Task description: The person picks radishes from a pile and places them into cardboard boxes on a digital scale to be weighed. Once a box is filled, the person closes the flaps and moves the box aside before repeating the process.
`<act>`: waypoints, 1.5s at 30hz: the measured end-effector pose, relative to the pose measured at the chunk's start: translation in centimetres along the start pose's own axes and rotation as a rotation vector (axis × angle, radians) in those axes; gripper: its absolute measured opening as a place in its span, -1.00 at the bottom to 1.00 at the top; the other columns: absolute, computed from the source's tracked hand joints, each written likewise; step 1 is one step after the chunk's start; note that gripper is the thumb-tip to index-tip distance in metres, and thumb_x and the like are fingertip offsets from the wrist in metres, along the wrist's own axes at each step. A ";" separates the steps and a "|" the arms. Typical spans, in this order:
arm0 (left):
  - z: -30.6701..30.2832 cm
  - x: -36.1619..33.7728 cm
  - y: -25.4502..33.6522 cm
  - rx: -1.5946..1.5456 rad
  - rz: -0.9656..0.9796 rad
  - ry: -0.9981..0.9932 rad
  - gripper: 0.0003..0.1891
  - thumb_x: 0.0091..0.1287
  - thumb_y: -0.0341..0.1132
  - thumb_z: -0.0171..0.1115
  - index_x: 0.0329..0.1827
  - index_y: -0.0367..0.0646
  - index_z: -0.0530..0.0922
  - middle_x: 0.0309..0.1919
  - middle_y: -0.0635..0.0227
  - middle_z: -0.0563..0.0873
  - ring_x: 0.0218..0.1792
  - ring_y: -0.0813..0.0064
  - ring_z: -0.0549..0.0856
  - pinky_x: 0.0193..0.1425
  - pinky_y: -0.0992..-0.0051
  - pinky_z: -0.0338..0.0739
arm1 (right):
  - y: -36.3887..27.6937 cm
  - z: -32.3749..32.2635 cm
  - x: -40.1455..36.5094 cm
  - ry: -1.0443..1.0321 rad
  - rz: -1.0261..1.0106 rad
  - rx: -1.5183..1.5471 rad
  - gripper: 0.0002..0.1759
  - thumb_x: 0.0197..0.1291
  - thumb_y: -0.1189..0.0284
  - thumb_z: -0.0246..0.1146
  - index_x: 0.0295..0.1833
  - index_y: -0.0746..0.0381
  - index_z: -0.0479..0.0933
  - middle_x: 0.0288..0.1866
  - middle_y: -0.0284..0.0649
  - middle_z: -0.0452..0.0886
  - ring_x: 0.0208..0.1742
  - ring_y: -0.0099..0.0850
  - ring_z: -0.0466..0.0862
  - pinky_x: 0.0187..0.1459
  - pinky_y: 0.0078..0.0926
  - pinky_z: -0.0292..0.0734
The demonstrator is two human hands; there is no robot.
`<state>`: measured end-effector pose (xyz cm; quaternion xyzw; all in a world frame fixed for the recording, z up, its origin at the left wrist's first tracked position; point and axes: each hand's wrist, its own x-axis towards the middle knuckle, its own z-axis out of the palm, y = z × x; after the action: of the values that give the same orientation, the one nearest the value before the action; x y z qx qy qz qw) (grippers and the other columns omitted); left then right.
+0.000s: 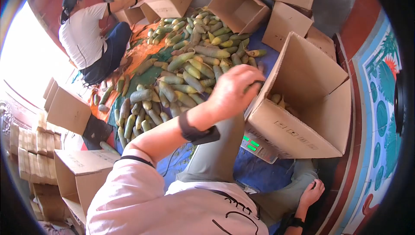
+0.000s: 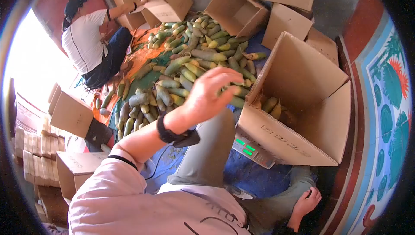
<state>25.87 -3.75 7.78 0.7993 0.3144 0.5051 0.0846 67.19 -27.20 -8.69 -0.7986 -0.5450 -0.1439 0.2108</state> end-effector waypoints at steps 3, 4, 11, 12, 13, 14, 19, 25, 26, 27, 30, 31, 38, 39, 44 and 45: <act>-4.0 -5.1 -1.8 0.069 -0.415 -0.078 -0.84 0.18 -0.50 0.14 -0.18 -0.25 0.56 -0.30 0.17 0.63 -0.26 0.25 0.63 -0.14 0.40 0.52 | 1.0 0.1 -0.6 -0.048 0.041 -0.023 -0.82 0.09 0.53 0.09 -0.16 0.31 0.46 -0.10 -0.06 0.51 -0.01 -0.07 0.44 0.04 -0.21 0.34; -4.7 -7.8 -3.2 0.042 -0.474 -0.061 -0.86 0.22 -0.47 0.13 -0.19 -0.26 0.57 -0.33 0.17 0.63 -0.29 0.31 0.63 -0.20 0.42 0.52 | 1.6 0.3 -0.9 -0.050 0.058 -0.034 -0.81 0.09 0.54 0.08 -0.15 0.31 0.46 -0.10 -0.06 0.51 -0.01 -0.07 0.44 0.05 -0.21 0.33; -7.7 -34.6 -4.2 0.421 -0.534 -1.029 -0.86 0.23 -0.33 0.05 -0.36 -0.17 0.56 -0.43 0.13 0.62 -0.36 0.12 0.62 -0.30 0.26 0.52 | 5.7 0.7 -2.3 -0.115 0.109 -0.127 -0.75 0.15 0.45 0.05 -0.07 0.27 0.49 -0.08 -0.07 0.53 0.00 -0.08 0.46 0.05 -0.22 0.32; -8.4 -34.8 -1.7 0.356 -0.790 -1.203 -0.82 0.18 -0.35 0.04 -0.38 -0.22 0.60 -0.43 0.14 0.67 -0.35 0.14 0.69 -0.38 0.26 0.60 | 5.6 0.7 -2.2 -0.137 0.089 -0.130 -0.75 0.15 0.45 0.05 -0.07 0.27 0.49 -0.08 -0.07 0.53 0.00 -0.08 0.46 0.05 -0.22 0.32; -8.6 -36.9 -0.1 0.286 -1.046 -1.239 -0.78 0.21 -0.33 0.00 -0.33 -0.19 0.62 -0.35 0.11 0.69 -0.31 0.12 0.69 -0.30 0.25 0.60 | 5.6 0.5 -2.0 -0.133 0.079 -0.126 -0.75 0.17 0.44 0.04 -0.07 0.27 0.49 -0.08 -0.08 0.53 -0.01 -0.08 0.46 0.05 -0.22 0.32; -8.9 -36.9 1.5 0.199 -1.226 -1.336 -0.75 0.22 -0.28 -0.03 -0.26 -0.13 0.63 -0.29 0.12 0.70 -0.26 0.11 0.68 -0.19 0.22 0.58 | 5.5 0.4 -1.6 -0.127 0.069 -0.121 -0.75 0.19 0.42 0.04 -0.06 0.26 0.49 -0.08 -0.08 0.54 -0.01 -0.08 0.46 0.05 -0.22 0.32; -10.0 -39.7 7.5 -0.024 -1.244 -1.381 -0.75 0.17 -0.20 0.12 -0.17 -0.09 0.62 -0.26 0.15 0.69 -0.20 0.14 0.66 -0.11 0.26 0.52 | 2.6 0.0 1.0 -0.158 -0.058 -0.117 -0.77 0.22 0.41 0.04 -0.08 0.27 0.50 -0.08 -0.09 0.55 -0.04 -0.09 0.48 0.03 -0.23 0.33; -9.8 -39.6 10.5 -0.060 -1.259 -1.299 -0.78 0.15 -0.30 0.22 -0.16 -0.14 0.62 -0.26 0.14 0.69 -0.22 0.16 0.66 -0.13 0.32 0.52 | -0.9 -1.2 3.4 -0.205 -0.201 -0.070 -0.78 0.22 0.42 0.06 -0.08 0.25 0.51 -0.03 -0.14 0.56 0.01 -0.13 0.48 0.04 -0.25 0.34; -9.8 -38.1 10.6 -0.048 -1.317 -1.367 -0.78 0.13 -0.32 0.23 -0.15 -0.14 0.62 -0.26 0.14 0.70 -0.22 0.16 0.66 -0.13 0.32 0.53 | -1.6 -1.3 3.6 -0.196 -0.231 -0.051 -0.79 0.22 0.43 0.07 -0.10 0.27 0.51 -0.02 -0.14 0.56 0.01 -0.14 0.48 0.04 -0.26 0.34; -9.8 -37.8 10.8 -0.044 -1.341 -1.362 -0.78 0.13 -0.32 0.23 -0.15 -0.14 0.62 -0.26 0.14 0.70 -0.22 0.16 0.66 -0.13 0.32 0.53 | -2.1 -1.3 3.9 -0.210 -0.243 -0.037 -0.79 0.22 0.43 0.07 -0.10 0.27 0.51 -0.02 -0.14 0.56 0.01 -0.14 0.48 0.04 -0.26 0.34; -9.5 -36.5 11.6 -0.116 -1.852 -1.163 -0.78 0.14 -0.31 0.20 -0.16 -0.13 0.61 -0.28 0.16 0.70 -0.25 0.18 0.65 -0.17 0.35 0.55 | -3.1 -1.4 4.9 -0.245 -0.304 0.019 -0.81 0.21 0.48 0.08 -0.13 0.31 0.52 -0.02 -0.15 0.56 0.00 -0.16 0.49 0.04 -0.27 0.35; -9.3 -36.8 11.6 -0.109 -1.862 -1.158 -0.78 0.14 -0.31 0.20 -0.16 -0.13 0.61 -0.28 0.16 0.70 -0.25 0.18 0.65 -0.17 0.35 0.55 | -3.2 -1.3 5.2 -0.238 -0.354 0.036 -0.82 0.21 0.49 0.08 -0.14 0.33 0.52 -0.03 -0.13 0.57 -0.01 -0.16 0.50 0.03 -0.27 0.36; -8.4 -44.0 7.7 0.251 -1.468 -1.020 -0.75 0.17 -0.25 0.02 -0.31 -0.17 0.64 -0.28 0.11 0.69 -0.25 0.09 0.68 -0.17 0.20 0.57 | -3.8 -0.8 6.5 -0.237 -0.501 0.077 -0.76 0.27 0.44 0.01 -0.08 0.35 0.47 -0.07 -0.12 0.56 -0.09 -0.21 0.53 -0.02 -0.32 0.39; -8.4 -43.4 7.0 0.290 -1.519 -0.976 -0.75 0.16 -0.26 0.02 -0.30 -0.17 0.64 -0.28 0.12 0.70 -0.26 0.08 0.68 -0.17 0.19 0.57 | -3.8 -0.9 6.4 -0.234 -0.494 0.073 -0.76 0.27 0.44 0.01 -0.08 0.35 0.47 -0.07 -0.12 0.56 -0.09 -0.21 0.53 -0.02 -0.32 0.39; -10.1 -47.4 1.9 0.338 -1.578 -0.850 -0.74 0.14 -0.20 0.08 -0.24 -0.13 0.62 -0.26 0.17 0.70 -0.20 0.13 0.67 -0.12 0.26 0.54 | -4.0 -1.5 5.4 -0.206 -0.405 0.077 -0.80 0.26 0.49 0.04 -0.17 0.39 0.51 -0.08 -0.09 0.57 -0.04 -0.14 0.52 0.01 -0.26 0.37; -10.5 -51.3 0.2 0.331 -1.569 -0.849 -0.74 0.14 -0.20 0.08 -0.24 -0.13 0.62 -0.26 0.17 0.70 -0.20 0.13 0.67 -0.12 0.26 0.54 | -3.8 -1.5 5.2 -0.198 -0.403 0.070 -0.80 0.26 0.49 0.04 -0.17 0.39 0.51 -0.08 -0.09 0.57 -0.04 -0.14 0.52 0.01 -0.26 0.37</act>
<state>1.95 -35.98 -25.82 0.4764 0.7796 -0.0866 0.3971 65.54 -22.53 -4.32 -0.6760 -0.7163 -0.0848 0.1508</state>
